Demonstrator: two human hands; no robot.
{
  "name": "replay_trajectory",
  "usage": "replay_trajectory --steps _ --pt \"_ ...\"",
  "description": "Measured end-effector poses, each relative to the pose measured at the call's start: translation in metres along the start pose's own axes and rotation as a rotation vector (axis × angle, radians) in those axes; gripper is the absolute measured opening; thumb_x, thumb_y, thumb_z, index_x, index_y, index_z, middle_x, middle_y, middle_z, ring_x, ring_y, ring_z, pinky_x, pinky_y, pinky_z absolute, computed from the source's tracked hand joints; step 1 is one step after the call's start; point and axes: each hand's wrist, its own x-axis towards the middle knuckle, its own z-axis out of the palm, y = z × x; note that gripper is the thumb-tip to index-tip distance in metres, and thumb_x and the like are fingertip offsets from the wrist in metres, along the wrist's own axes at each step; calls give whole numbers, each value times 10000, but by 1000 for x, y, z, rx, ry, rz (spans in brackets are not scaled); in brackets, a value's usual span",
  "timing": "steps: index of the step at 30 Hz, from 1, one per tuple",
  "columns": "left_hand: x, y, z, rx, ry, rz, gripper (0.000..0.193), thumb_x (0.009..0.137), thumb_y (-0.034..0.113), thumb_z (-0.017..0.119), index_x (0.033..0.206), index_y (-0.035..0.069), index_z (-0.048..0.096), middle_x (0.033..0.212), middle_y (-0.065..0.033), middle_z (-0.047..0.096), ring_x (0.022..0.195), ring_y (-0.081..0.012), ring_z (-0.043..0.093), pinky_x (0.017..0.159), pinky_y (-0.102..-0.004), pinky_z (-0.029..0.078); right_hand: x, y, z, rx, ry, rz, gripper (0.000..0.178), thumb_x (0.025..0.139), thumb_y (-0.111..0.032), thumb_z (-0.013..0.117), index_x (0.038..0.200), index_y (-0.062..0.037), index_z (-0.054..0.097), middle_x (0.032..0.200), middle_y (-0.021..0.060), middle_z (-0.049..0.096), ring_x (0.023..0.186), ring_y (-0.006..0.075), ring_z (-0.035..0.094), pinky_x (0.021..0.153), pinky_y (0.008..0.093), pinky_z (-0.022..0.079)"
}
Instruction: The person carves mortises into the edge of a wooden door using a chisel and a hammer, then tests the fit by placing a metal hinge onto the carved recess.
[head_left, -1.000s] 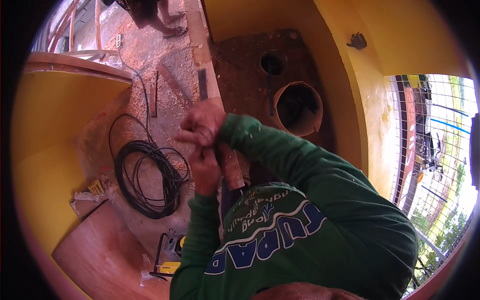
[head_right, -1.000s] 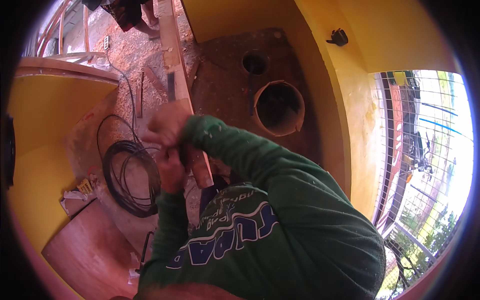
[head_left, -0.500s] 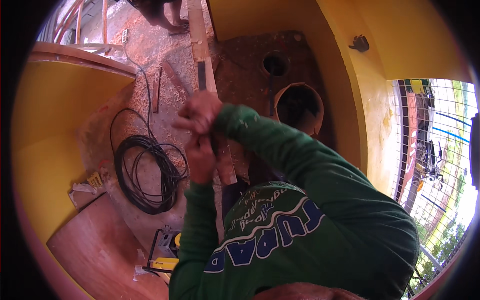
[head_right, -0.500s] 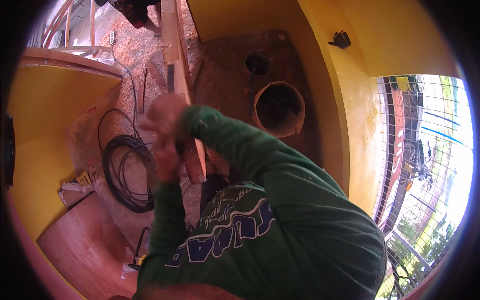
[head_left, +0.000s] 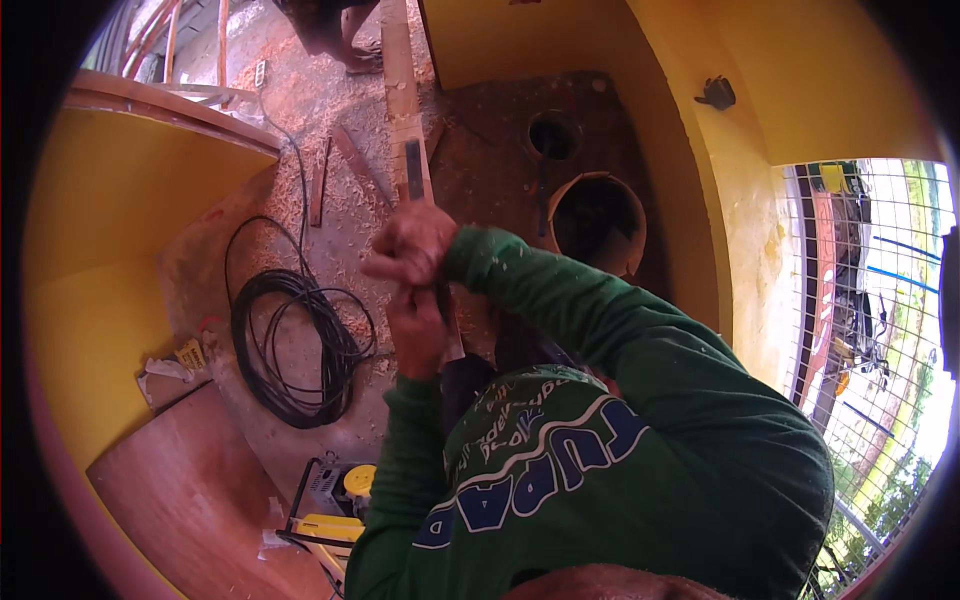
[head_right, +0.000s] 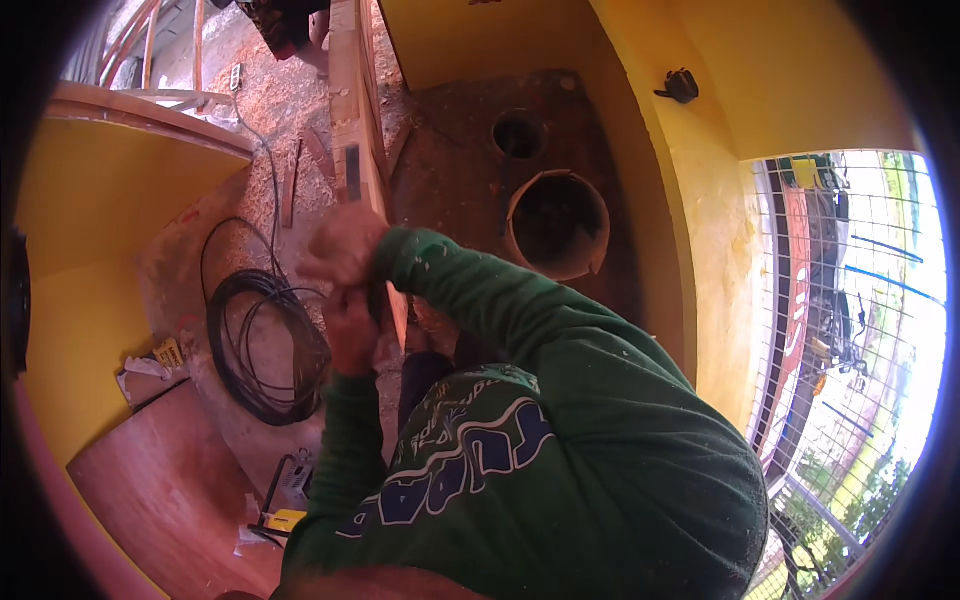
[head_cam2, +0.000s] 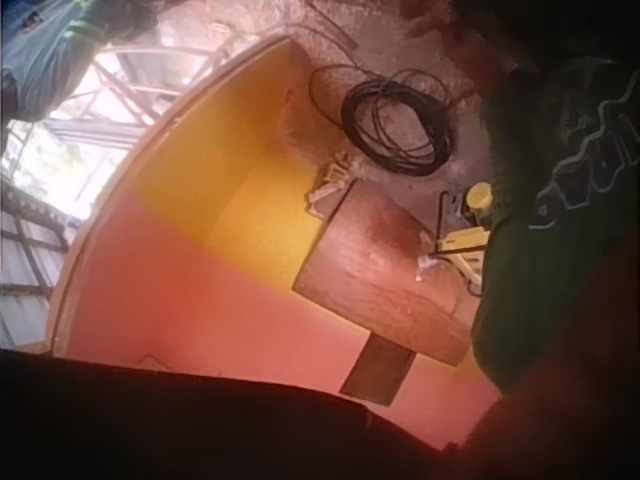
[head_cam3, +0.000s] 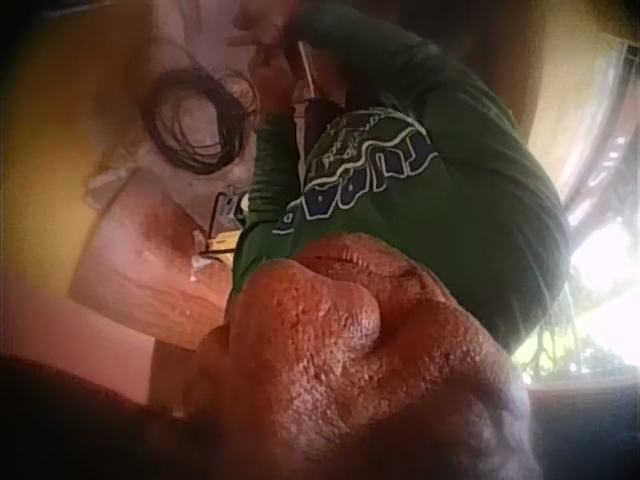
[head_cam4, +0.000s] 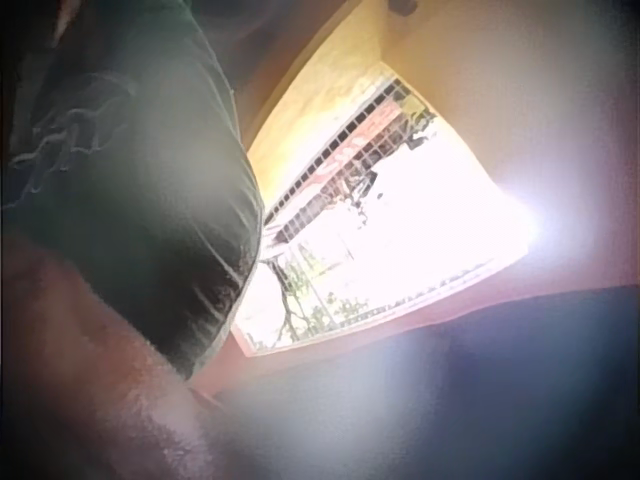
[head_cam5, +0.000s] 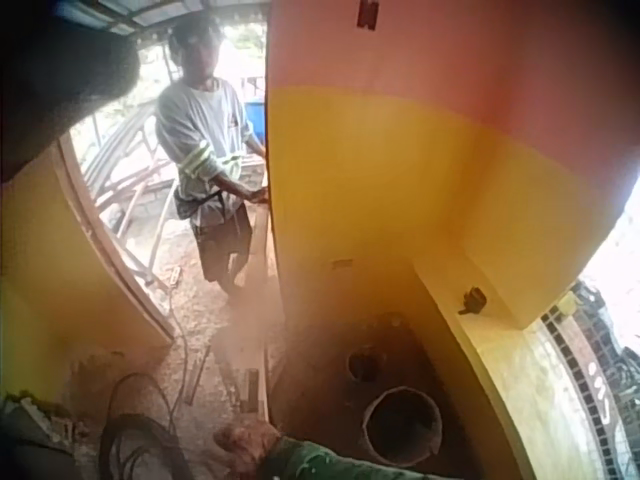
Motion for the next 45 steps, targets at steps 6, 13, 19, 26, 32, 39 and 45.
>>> replay_trajectory --steps 6,13,19,26,32,39,45 --pt "-4 18 8 -130 -1 -127 291 872 215 397 941 -26 545 651 -50 548 556 -111 497 509 -261 401 3 6 -6 -32 55 -165 403 730 -400 518 530 -52 553 518 154 502 493 323 501 478 404 389" --pt "14 2 1 273 7 273 272 871 213 395 886 -15 542 627 -24 523 518 -115 477 501 -260 407 5 0 -9 -3 -17 37 442 730 -407 514 485 -40 516 503 171 486 511 333 504 497 392 399" --pt "16 4 2 134 -48 40 287 863 194 404 994 -19 546 789 -54 574 647 -111 527 579 -239 431 12 4 -18 -79 3 -177 455 735 -415 526 474 -42 525 502 161 507 517 307 528 553 381 430" --pt "29 -3 -1 30 62 68 268 850 150 419 1011 -17 552 831 -72 591 681 -126 540 608 -249 437 22 2 -23 30 50 -157 426 718 -385 560 493 -25 528 488 165 477 475 297 495 485 366 402" --pt "7 -10 6 97 136 189 245 847 127 409 964 -22 564 772 -99 611 623 -154 527 561 -318 415 -7 1 -1 15 83 -92 416 716 -370 557 492 -22 509 486 168 458 474 321 477 477 382 384" --pt "16 19 12 -16 -14 24 236 853 147 415 949 -16 556 625 -44 534 523 -100 486 454 -252 360 -2 5 -7 5 82 -46 431 698 -384 570 463 -34 480 471 164 438 466 326 467 463 395 364" --pt "3 10 7 -151 28 -129 210 848 147 428 896 -15 553 652 -29 533 570 -85 475 498 -251 374 1 -1 -6 10 -1 -14 443 713 -424 538 479 -50 494 489 164 464 486 333 486 491 400 391"
